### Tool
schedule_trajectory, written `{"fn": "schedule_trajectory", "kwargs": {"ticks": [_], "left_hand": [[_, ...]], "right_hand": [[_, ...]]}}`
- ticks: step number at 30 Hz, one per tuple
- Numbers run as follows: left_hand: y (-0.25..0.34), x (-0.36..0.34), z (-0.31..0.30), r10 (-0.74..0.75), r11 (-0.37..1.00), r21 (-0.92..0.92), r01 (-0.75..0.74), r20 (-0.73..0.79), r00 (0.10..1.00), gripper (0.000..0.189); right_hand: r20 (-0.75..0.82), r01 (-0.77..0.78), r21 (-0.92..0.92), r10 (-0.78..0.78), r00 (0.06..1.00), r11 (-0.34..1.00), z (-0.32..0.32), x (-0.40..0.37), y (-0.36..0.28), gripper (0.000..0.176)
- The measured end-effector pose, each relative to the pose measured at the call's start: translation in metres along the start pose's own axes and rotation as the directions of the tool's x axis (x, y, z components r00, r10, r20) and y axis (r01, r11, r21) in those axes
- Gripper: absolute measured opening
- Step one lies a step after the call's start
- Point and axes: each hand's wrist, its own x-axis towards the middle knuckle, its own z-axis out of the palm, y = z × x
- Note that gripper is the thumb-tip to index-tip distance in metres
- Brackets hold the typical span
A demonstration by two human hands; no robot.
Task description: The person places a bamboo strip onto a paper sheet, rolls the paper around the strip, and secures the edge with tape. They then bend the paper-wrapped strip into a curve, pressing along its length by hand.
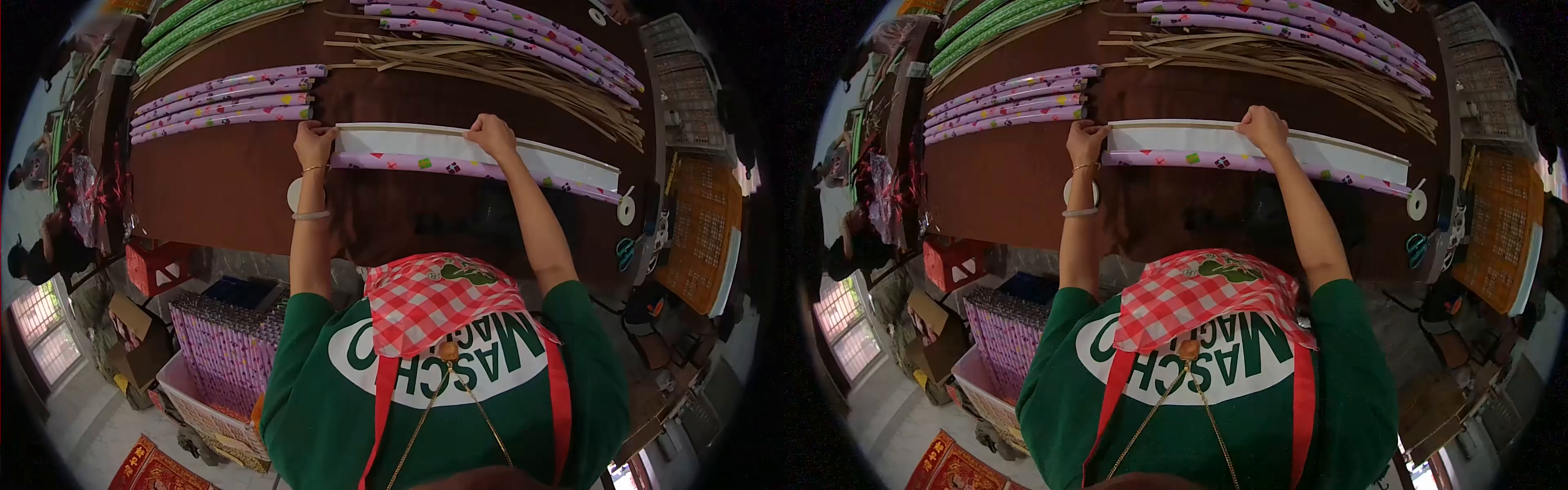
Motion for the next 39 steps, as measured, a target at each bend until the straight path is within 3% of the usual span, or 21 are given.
{"fn": "schedule_trajectory", "kwargs": {"ticks": [12,18,21,23,26,29,33,37,39], "left_hand": [[-0.004,0.002,0.003,0.0,1.0,-0.027,0.0,0.011,1.0,0.047],[-0.005,0.001,0.004,0.013,0.999,-0.042,-0.013,-0.015,1.0,0.043],[-0.007,0.002,0.005,0.009,0.998,-0.057,-0.01,-0.013,1.0,0.042],[-0.006,0.002,0.005,0.0,0.999,-0.042,0.0,-0.007,1.0,0.04],[-0.004,0.0,0.004,-0.005,0.997,-0.071,0.006,0.007,1.0,0.044],[-0.004,0.0,0.004,0.007,0.998,-0.058,-0.007,0.001,1.0,0.044],[-0.001,-0.001,0.001,0.002,0.999,-0.033,-0.002,0.006,1.0,0.044],[-0.001,-0.001,0.001,0.008,0.999,-0.034,-0.007,0.021,1.0,0.046],[-0.002,0.0,0.002,-0.001,1.0,-0.024,0.001,0.022,1.0,0.046]], "right_hand": [[-0.009,-0.057,-0.001,0.057,0.998,0.998,-0.022,0.002,0.059,0.024],[0.036,-0.073,0.049,0.071,0.997,0.996,-0.029,0.0,0.059,0.022],[-0.068,-0.053,-0.124,0.045,0.997,0.991,-0.029,-0.009,0.041,0.021],[-0.2,0.029,-0.304,-0.093,0.975,0.952,-0.019,-0.009,0.033,0.02],[-0.039,0.041,0.017,-0.04,0.998,0.999,-0.004,-0.008,0.01,0.022],[-0.038,0.05,0.114,-0.046,0.998,0.992,0.016,-0.002,-0.007,0.023],[-0.071,0.02,0.072,-0.015,0.997,0.997,0.02,-0.005,-0.023,0.023],[-0.009,-0.012,0.09,0.013,1.0,0.996,0.015,0.001,-0.016,0.022],[-0.003,0.02,0.007,-0.02,1.0,1.0,0.007,0.002,-0.012,0.021]]}}
